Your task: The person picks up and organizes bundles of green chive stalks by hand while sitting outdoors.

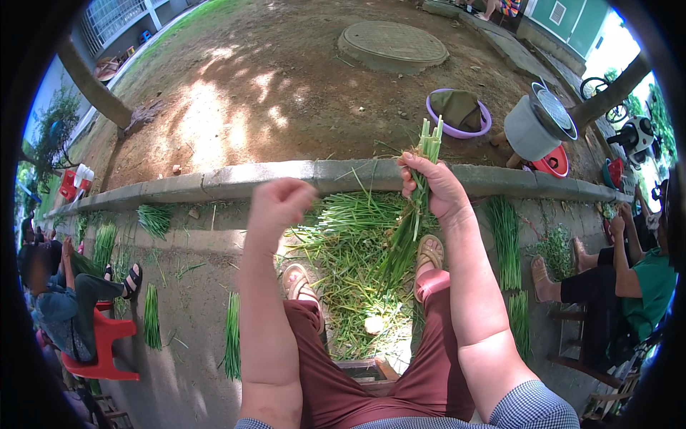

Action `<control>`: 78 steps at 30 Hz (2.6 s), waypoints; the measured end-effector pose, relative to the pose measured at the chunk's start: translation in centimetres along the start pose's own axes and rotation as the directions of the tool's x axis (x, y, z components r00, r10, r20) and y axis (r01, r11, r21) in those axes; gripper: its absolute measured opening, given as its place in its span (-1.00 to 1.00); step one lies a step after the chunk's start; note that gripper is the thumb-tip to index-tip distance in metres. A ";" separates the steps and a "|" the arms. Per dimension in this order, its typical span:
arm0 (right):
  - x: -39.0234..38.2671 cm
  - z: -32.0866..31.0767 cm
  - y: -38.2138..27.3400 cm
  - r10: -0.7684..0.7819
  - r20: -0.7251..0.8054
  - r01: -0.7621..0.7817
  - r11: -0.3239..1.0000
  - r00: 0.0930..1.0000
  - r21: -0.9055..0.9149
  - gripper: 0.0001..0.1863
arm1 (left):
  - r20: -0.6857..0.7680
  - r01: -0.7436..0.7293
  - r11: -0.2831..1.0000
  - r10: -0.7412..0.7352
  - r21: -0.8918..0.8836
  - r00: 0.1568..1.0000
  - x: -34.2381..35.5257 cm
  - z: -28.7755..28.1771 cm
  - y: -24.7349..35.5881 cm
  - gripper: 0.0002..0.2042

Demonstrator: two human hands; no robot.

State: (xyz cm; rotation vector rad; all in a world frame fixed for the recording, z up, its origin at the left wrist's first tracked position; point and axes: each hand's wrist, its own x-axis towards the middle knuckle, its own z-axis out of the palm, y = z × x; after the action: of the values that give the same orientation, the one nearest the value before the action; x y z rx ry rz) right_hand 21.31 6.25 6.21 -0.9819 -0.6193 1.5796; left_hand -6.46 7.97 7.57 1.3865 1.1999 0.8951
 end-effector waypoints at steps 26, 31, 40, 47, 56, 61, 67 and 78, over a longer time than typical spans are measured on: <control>-0.3 2.5 2.0 0.057 0.221 -0.015 0.982 0.974 -0.187 -0.75 | -0.180 -0.210 0.875 0.144 -0.436 0.973 0.7 5.3 -1.0 -0.88; -0.5 3.2 1.9 0.041 0.223 0.011 0.974 0.974 -0.227 -0.76 | -0.211 -0.221 0.839 0.131 -0.497 0.969 0.7 5.1 -1.3 -0.88; -0.5 1.9 1.2 0.001 0.221 0.025 0.993 0.975 -0.117 -0.67 | -0.315 -0.250 0.782 0.072 -0.571 0.946 1.5 2.0 -1.9 -0.91; 0.2 1.1 1.1 0.036 0.007 -0.037 0.993 0.999 0.114 -0.49 | 0.048 -0.360 0.843 0.373 0.399 0.926 0.9 1.9 -3.0 -0.91; 1.4 0.9 2.3 0.042 -0.083 -0.032 0.992 0.996 0.125 -0.55 | 0.103 -0.420 0.883 0.408 0.208 0.907 -1.2 8.7 -1.0 -0.77; 1.4 1.7 3.3 -0.007 -0.097 0.016 0.996 0.995 0.087 -0.55 | 0.099 -0.482 0.789 0.484 0.380 0.870 -2.1 10.6 -0.4 -0.72; 1.5 2.5 3.8 -0.042 -0.099 0.047 0.998 0.994 0.049 -0.56 | 0.030 -0.294 0.939 0.294 0.175 0.955 -0.8 10.9 -2.5 -0.87; 0.9 1.9 2.7 0.042 -0.093 -0.037 0.998 0.995 0.049 -0.57 | 0.256 0.149 0.759 0.023 -0.634 0.966 0.1 6.7 -1.1 -0.95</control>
State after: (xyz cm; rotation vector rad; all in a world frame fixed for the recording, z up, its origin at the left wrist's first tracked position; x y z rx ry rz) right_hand 18.28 6.72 4.72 -1.0326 -0.4976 1.5661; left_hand -0.19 6.44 5.30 0.8421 0.6327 0.9369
